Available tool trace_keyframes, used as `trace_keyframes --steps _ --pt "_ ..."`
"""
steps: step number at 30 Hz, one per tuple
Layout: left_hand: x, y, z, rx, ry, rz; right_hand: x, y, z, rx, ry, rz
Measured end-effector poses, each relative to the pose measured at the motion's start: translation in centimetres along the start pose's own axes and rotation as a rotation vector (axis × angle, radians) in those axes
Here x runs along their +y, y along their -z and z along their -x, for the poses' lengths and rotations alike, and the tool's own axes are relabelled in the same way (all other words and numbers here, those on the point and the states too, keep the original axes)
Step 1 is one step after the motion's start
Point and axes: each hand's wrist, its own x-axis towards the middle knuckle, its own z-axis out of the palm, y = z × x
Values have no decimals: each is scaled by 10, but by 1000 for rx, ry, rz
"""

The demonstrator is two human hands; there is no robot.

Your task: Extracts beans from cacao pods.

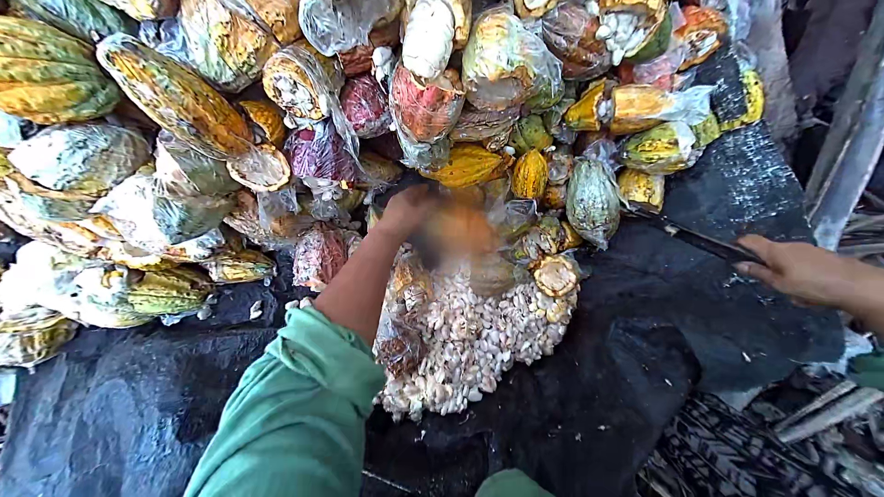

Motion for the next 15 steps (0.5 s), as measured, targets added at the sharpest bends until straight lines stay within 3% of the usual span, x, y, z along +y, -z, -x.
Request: trace_keyframes --steps 6,12,15 --pt "-12 -46 -62 107 76 71 -83 -39 -56 -17 -101 -64" --pt "22 -42 -63 13 270 -234 -132 -91 -117 59 -27 -388" --pt "21 -42 -66 -59 191 -213 -135 -90 -110 18 9 -458"
